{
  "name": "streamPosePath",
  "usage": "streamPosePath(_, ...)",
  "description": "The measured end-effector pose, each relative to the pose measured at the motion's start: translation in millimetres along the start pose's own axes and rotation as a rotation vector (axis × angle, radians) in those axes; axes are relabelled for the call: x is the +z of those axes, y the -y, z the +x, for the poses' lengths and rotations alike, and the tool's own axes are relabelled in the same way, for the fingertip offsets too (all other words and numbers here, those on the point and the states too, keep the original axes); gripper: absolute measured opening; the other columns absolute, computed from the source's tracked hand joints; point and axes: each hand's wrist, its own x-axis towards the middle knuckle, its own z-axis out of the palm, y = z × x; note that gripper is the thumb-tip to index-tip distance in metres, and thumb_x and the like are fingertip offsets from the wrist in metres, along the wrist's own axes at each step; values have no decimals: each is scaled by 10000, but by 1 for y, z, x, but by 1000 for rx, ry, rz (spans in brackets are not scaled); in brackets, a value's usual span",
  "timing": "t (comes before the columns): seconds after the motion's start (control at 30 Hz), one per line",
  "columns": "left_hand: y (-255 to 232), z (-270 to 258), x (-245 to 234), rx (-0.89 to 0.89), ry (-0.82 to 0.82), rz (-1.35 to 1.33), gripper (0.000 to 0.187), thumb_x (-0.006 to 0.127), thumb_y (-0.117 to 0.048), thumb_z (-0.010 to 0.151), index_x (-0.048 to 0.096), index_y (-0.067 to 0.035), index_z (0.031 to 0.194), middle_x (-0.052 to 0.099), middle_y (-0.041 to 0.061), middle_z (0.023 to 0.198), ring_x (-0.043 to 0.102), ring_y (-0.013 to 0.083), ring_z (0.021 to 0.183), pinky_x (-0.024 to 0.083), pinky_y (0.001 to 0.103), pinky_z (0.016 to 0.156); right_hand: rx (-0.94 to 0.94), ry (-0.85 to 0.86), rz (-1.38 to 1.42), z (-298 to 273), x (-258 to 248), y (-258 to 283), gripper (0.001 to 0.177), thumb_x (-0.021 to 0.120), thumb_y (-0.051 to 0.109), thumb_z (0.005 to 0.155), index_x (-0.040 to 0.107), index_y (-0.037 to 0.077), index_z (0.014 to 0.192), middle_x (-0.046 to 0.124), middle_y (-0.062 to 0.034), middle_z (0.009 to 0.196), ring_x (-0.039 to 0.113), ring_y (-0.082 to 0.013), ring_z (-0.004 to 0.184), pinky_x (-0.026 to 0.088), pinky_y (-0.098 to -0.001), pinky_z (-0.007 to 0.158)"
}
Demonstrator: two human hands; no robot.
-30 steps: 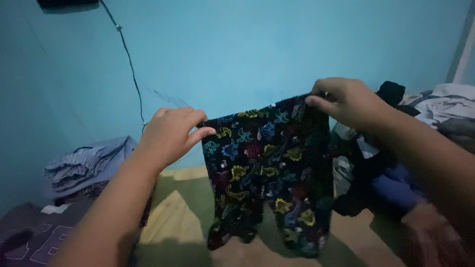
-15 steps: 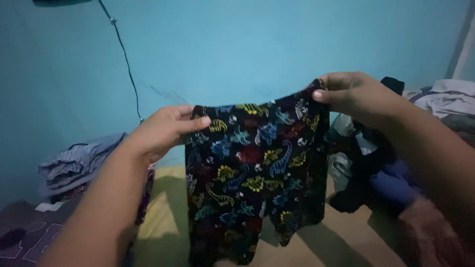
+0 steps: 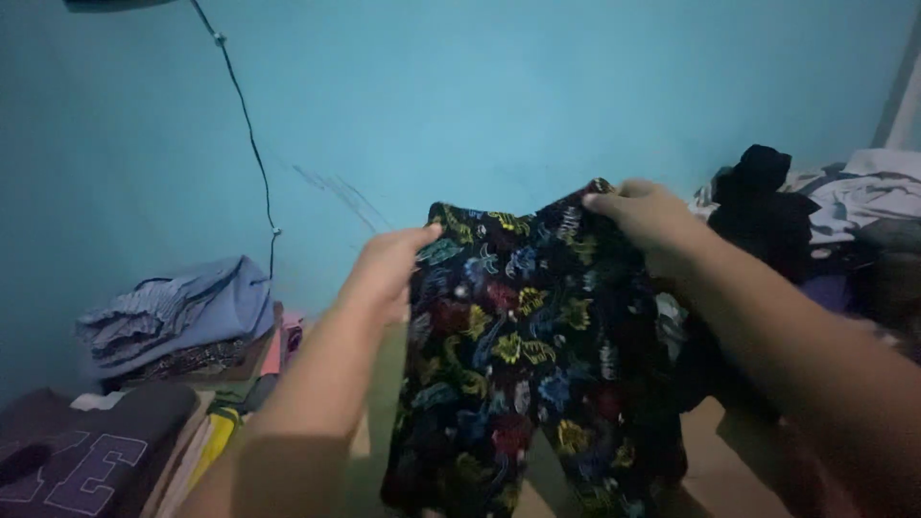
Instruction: Ironing and folding a grey sweatshirt and a pair of patterned shorts.
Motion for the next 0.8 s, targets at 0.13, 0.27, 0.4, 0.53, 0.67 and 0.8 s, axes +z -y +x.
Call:
streamPosePath(0.13,1,-20,53,87,-112,8,459,754,-319,961,736,-29,1317,610,98,1033,459,291,967,365,465,830,-190,-60,-104,-34,32,17,405,753,326,939,619,-24,1092,678,-185,949,613,-225,871,533,-413,762)
streamPosePath(0.27,-6,-47,94,222,259,-181,564,706,-371,933,668,62,1292,693,128,1125,698,201,941,569,359,806,-470,37,-141,-60,55,22,365,729,331,912,628,15,1064,745,-102,970,694,-152,905,561,-345,783)
streamPosePath(0.4,-21,-62,101,179,32,-145,663,735,-339,908,436,-114,1455,647,51,1175,682,133,968,600,320,770,-550,237,28,-58,60,6,362,684,330,950,671,10,1119,771,-133,1029,717,-185,949,581,-357,833)
streamPosePath(0.53,-8,-37,92,223,-6,-202,518,776,-170,837,558,-110,1303,676,107,1055,682,184,821,564,308,623,-782,130,-231,-82,61,0,656,814,283,859,524,52,1400,701,-172,1253,676,-235,1162,536,-379,910)
streamPosePath(0.67,-13,-30,96,284,-141,-257,423,734,-109,849,593,-131,1246,663,129,1046,650,182,793,563,306,610,-756,1,-184,-100,71,-20,1016,875,264,726,288,84,1536,595,-215,1359,681,-286,1092,575,-390,856)
streamPosePath(0.8,-32,-46,108,317,-272,-181,389,703,-109,856,595,-160,1227,677,67,1060,684,150,844,582,300,615,-646,-18,-196,-103,84,-50,932,877,258,741,345,108,1492,626,-192,1287,712,-268,1070,593,-390,839)
